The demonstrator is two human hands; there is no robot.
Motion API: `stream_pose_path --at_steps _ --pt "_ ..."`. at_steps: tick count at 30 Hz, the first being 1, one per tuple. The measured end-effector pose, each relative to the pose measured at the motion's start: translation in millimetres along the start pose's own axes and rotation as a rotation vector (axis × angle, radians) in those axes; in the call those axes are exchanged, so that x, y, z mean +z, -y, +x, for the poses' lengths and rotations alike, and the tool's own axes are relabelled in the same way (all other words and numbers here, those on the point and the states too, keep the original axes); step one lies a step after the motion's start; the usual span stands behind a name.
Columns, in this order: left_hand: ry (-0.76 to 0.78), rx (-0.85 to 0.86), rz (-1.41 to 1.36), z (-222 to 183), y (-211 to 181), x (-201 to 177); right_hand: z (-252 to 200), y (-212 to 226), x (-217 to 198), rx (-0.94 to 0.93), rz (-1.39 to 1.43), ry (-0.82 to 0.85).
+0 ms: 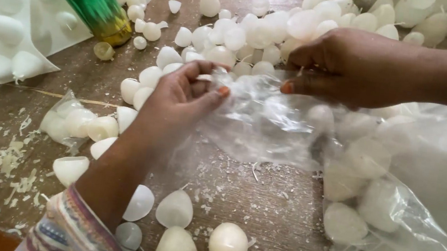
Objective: Packing small cone-shaped wax or plastic objects into plastic bags at a production table.
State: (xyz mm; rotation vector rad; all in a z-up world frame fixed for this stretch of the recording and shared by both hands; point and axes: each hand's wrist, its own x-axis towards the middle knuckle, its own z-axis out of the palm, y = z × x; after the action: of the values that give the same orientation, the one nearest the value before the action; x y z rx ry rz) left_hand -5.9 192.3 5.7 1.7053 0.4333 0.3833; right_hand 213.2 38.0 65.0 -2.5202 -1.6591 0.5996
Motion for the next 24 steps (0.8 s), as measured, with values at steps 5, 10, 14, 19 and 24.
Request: stream_pose_path --at_steps 5,10,14,19,24 --pt "-0.328 0.008 0.343 -1 -14 0 -4 4 -3 -0.073 -0.012 0.048" --pt "-0.520 0.192 0.720 -3 -12 -14 -9 4 6 -0.077 -0.070 0.200" --pt "-0.439 0.261 0.698 -3 -3 -10 0 -11 8 -0.038 -0.060 -0.003" --pt "-0.177 0.538 0.384 -9 -12 22 12 -32 24 -0.733 0.128 -0.318" --pt "-0.144 0.437 0.060 -7 -12 11 1 -8 4 -0.485 0.247 -0.248"
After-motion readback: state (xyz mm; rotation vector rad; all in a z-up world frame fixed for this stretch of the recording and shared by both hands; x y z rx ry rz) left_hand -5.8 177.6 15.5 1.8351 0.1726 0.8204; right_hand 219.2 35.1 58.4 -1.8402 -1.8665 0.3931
